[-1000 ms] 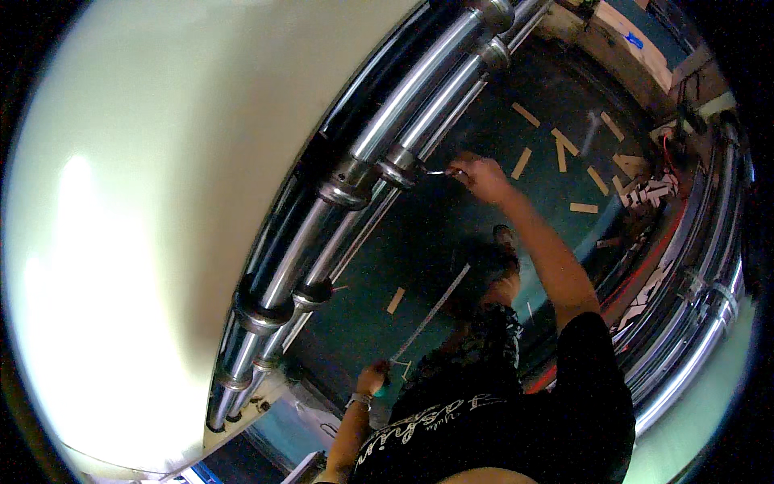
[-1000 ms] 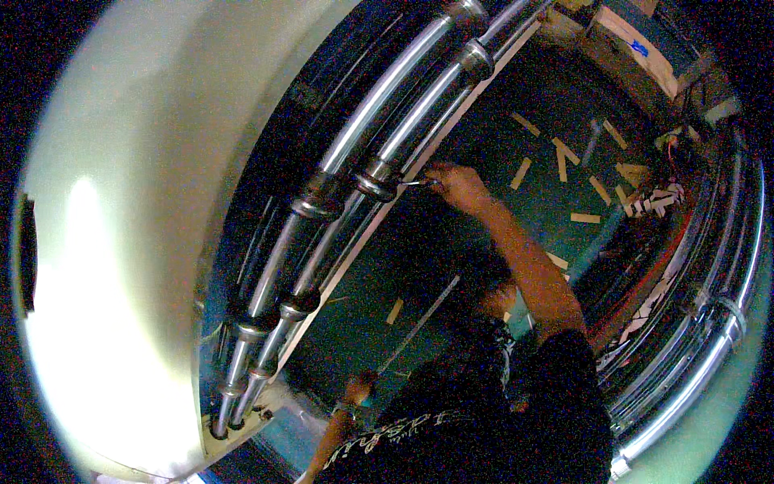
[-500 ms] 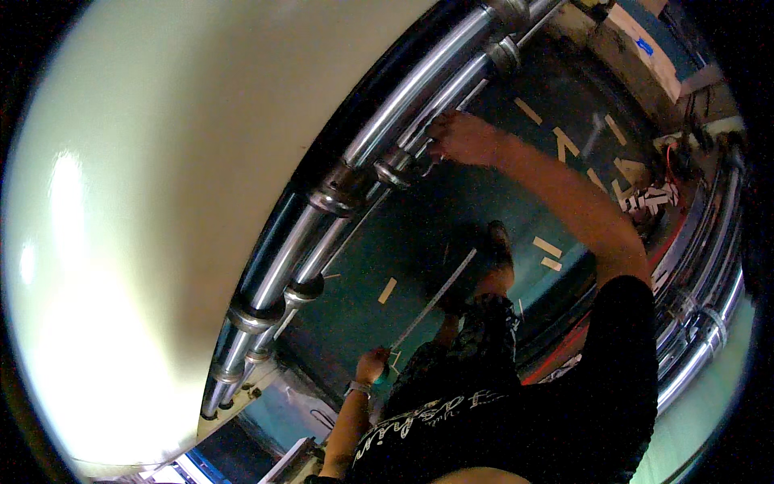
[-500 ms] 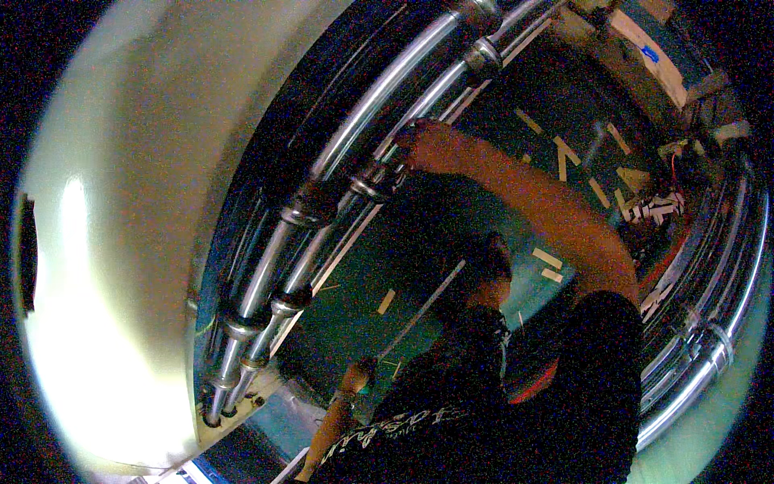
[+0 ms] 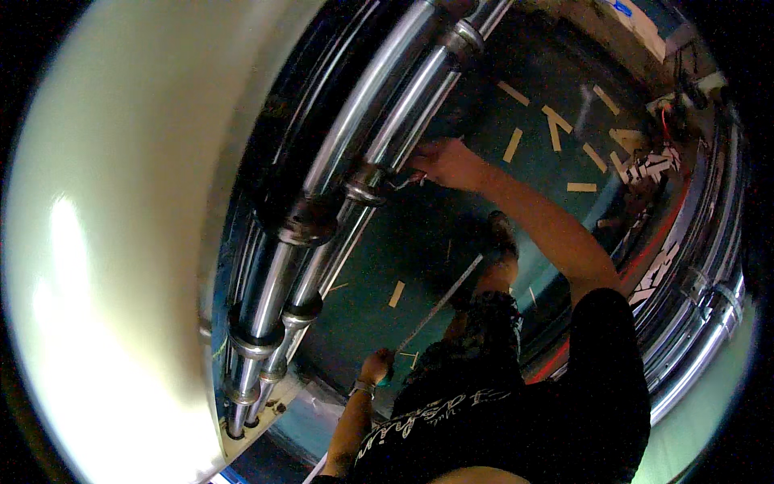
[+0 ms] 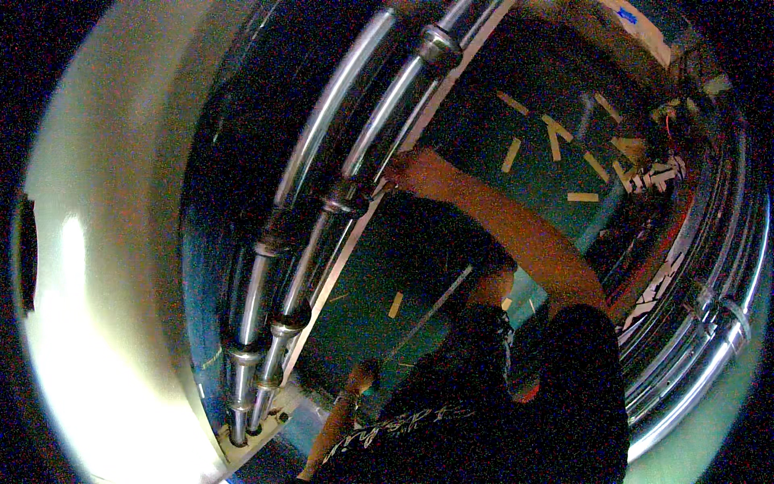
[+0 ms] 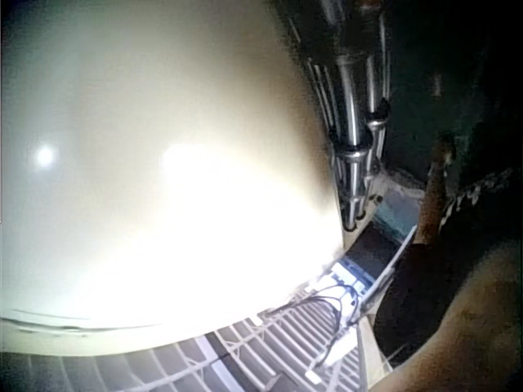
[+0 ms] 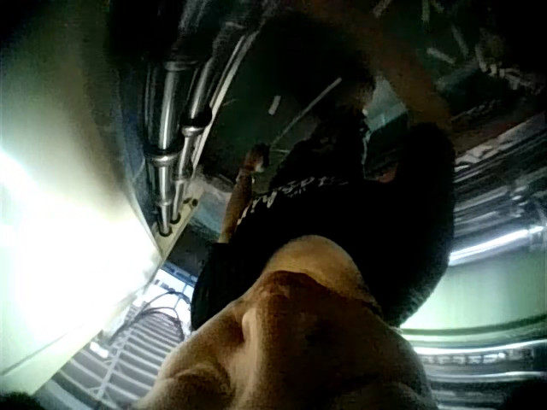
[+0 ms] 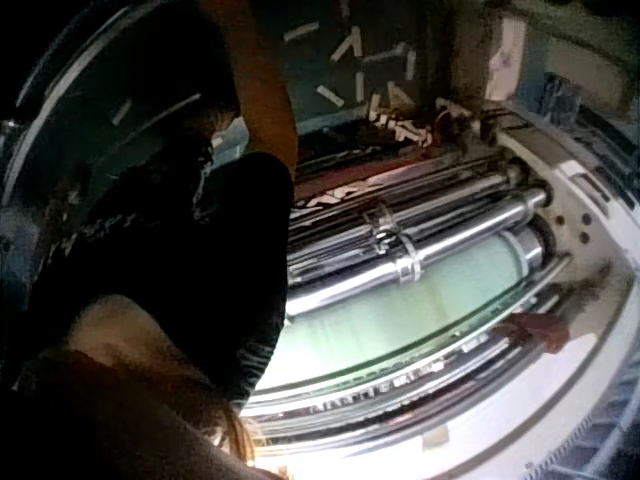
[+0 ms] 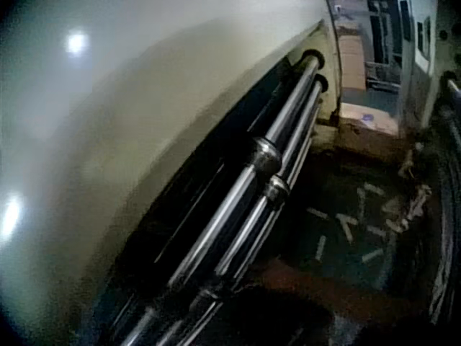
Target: The person uses a tape measure to measure the distance between metal rollers on a large industrial machine. They repeatedly extend and retract the tape measure to check multiple sections of the equipment.
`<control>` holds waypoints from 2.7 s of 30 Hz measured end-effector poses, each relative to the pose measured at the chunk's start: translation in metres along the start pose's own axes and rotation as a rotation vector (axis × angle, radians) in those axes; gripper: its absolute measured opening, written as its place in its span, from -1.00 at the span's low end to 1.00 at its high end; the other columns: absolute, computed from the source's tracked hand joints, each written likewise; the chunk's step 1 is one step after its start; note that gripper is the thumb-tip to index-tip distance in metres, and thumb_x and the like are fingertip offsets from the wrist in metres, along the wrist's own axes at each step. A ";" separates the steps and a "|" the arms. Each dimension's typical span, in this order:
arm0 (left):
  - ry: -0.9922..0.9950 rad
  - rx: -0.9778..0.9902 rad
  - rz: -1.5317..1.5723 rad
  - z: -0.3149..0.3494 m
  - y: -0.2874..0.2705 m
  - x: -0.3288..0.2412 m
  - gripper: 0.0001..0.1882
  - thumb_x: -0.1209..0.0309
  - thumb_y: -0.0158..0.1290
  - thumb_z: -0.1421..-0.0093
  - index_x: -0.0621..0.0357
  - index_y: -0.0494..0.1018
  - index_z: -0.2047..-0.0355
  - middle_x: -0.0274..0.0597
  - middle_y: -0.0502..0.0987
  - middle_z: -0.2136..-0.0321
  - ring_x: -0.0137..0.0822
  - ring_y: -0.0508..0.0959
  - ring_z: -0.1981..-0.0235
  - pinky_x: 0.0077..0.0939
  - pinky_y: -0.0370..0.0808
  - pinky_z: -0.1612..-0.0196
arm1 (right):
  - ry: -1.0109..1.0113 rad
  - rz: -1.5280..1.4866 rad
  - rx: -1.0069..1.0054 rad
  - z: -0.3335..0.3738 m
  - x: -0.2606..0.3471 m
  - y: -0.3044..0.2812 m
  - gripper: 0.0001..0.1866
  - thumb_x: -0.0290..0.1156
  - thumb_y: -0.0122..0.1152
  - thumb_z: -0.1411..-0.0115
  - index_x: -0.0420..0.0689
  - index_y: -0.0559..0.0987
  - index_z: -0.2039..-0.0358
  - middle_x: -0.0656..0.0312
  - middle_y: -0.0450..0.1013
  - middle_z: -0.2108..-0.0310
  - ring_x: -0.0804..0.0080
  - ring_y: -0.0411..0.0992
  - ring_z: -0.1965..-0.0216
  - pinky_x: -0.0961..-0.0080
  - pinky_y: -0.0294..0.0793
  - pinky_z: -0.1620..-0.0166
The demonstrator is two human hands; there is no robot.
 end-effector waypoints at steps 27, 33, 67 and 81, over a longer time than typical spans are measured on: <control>-0.050 -0.311 0.360 0.009 0.052 0.069 -0.72 0.25 -0.11 -0.07 0.10 0.44 0.27 -0.02 0.50 0.36 0.03 0.47 0.31 -0.15 0.40 0.28 | 0.463 -0.325 0.176 -0.051 0.095 -0.048 -0.76 -0.40 -0.01 -0.13 -0.20 0.42 0.19 -0.02 0.40 0.28 0.05 0.38 0.24 0.35 0.36 0.20; -0.077 -0.359 0.281 0.051 0.033 0.059 -0.79 0.38 -0.10 -0.04 0.14 0.45 0.34 0.04 0.49 0.41 -0.08 0.46 0.45 -0.18 0.36 0.38 | 0.211 -0.361 -0.050 -0.108 0.156 -0.062 -0.87 -0.55 0.05 -0.07 -0.26 0.44 0.33 0.01 0.36 0.44 0.11 0.35 0.39 0.39 0.33 0.31; 0.077 -0.490 0.216 0.029 0.070 0.070 -0.79 0.38 -0.18 -0.14 0.22 0.38 0.51 0.00 0.38 0.64 -0.08 0.39 0.59 -0.27 0.36 0.50 | 0.854 -1.088 -0.349 -0.084 0.144 0.001 -0.79 -0.35 0.01 -0.17 -0.27 0.39 0.40 0.17 0.39 0.62 0.35 0.45 0.56 0.42 0.53 0.49; 0.225 -0.563 -0.310 0.012 0.064 0.071 -0.80 0.42 -0.10 -0.07 0.18 0.36 0.65 -0.11 0.43 0.61 -0.23 0.42 0.63 -0.33 0.41 0.56 | 1.028 -1.710 -0.442 -0.079 0.177 0.044 -0.67 -0.08 -0.07 -0.19 -0.12 0.39 0.37 0.24 0.37 0.54 0.37 0.40 0.46 0.35 0.45 0.42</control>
Point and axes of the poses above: each hand's wrist, its own z-axis away from the middle knuckle, its own y-axis out of the palm, x = y × z, the point moved 10 cm from there along -z, towards the middle knuckle
